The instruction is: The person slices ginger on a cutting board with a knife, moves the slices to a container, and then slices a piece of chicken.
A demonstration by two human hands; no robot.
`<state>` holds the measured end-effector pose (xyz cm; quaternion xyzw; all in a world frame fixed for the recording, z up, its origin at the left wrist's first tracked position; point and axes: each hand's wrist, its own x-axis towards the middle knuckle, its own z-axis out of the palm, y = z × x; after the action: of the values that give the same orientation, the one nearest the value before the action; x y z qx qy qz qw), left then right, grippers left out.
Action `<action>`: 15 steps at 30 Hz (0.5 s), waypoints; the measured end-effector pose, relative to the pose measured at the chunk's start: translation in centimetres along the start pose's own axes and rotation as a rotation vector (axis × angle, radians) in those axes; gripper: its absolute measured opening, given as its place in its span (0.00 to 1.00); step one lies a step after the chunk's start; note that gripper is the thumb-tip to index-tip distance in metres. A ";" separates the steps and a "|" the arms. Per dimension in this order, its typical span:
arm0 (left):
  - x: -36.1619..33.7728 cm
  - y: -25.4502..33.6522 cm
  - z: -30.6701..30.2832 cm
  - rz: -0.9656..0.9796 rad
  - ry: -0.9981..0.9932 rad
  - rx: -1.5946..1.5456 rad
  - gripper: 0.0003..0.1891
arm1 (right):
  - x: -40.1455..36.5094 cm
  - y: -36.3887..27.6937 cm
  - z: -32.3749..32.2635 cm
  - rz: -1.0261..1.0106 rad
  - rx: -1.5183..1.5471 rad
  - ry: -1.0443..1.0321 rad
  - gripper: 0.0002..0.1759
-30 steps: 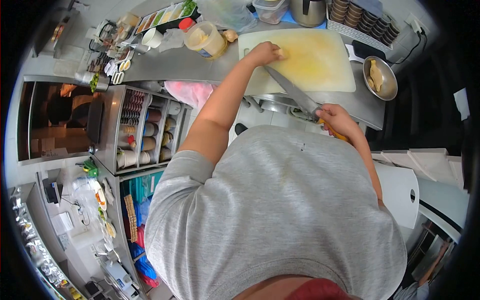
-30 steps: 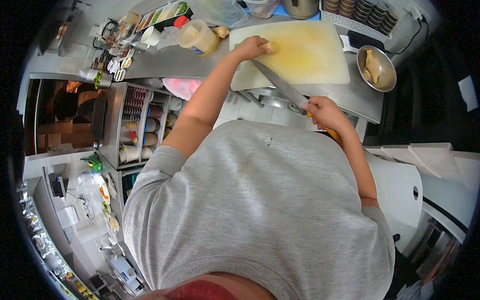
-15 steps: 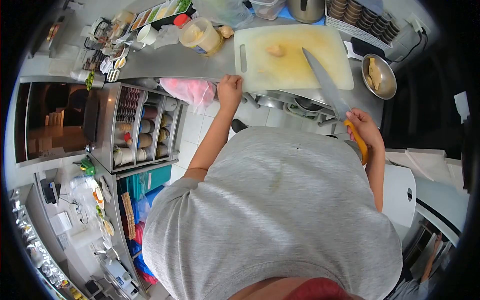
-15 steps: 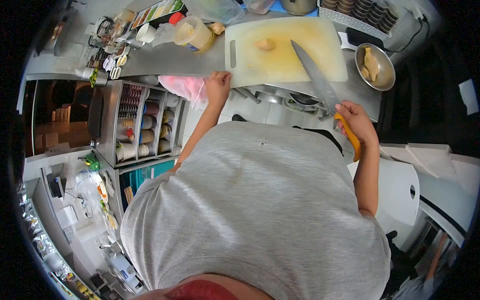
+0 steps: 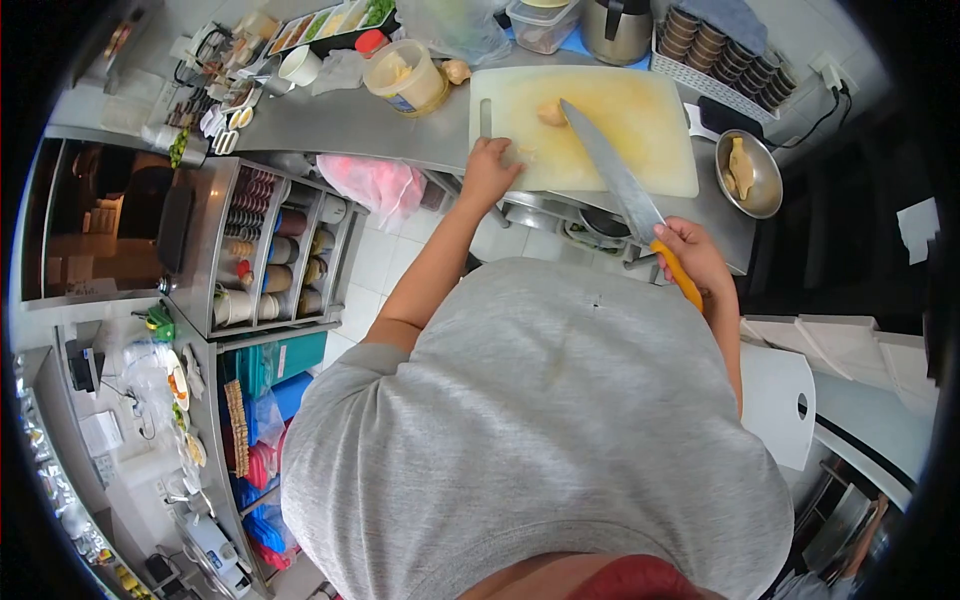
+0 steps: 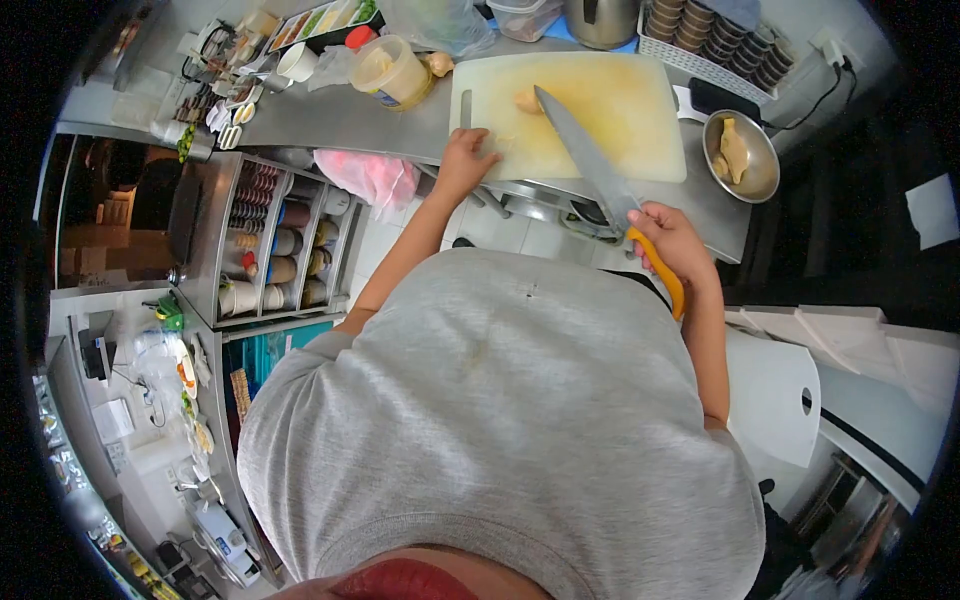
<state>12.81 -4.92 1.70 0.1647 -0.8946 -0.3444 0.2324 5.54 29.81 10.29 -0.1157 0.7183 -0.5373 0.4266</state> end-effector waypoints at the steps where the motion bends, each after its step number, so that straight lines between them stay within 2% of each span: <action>1: -0.1 -0.2 0.0 -0.026 0.028 -0.083 0.14 | 0.2 0.0 0.3 0.003 -0.001 0.000 0.16; 5: -0.4 0.0 0.1 -0.106 0.155 -0.465 0.14 | 0.8 -0.9 1.8 -0.057 -0.097 -0.003 0.17; 11: 0.0 7.0 -3.1 0.341 0.066 -0.153 0.15 | 2.5 -2.2 3.3 -0.084 -0.283 0.009 0.19; 15: 0.6 8.3 -3.9 0.470 -0.094 -0.013 0.14 | 2.9 -3.2 3.9 -0.189 -0.598 0.065 0.20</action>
<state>13.24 -1.42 10.21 -0.0656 -0.9160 -0.2937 0.2654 5.71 24.12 11.48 -0.2851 0.8438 -0.3429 0.2986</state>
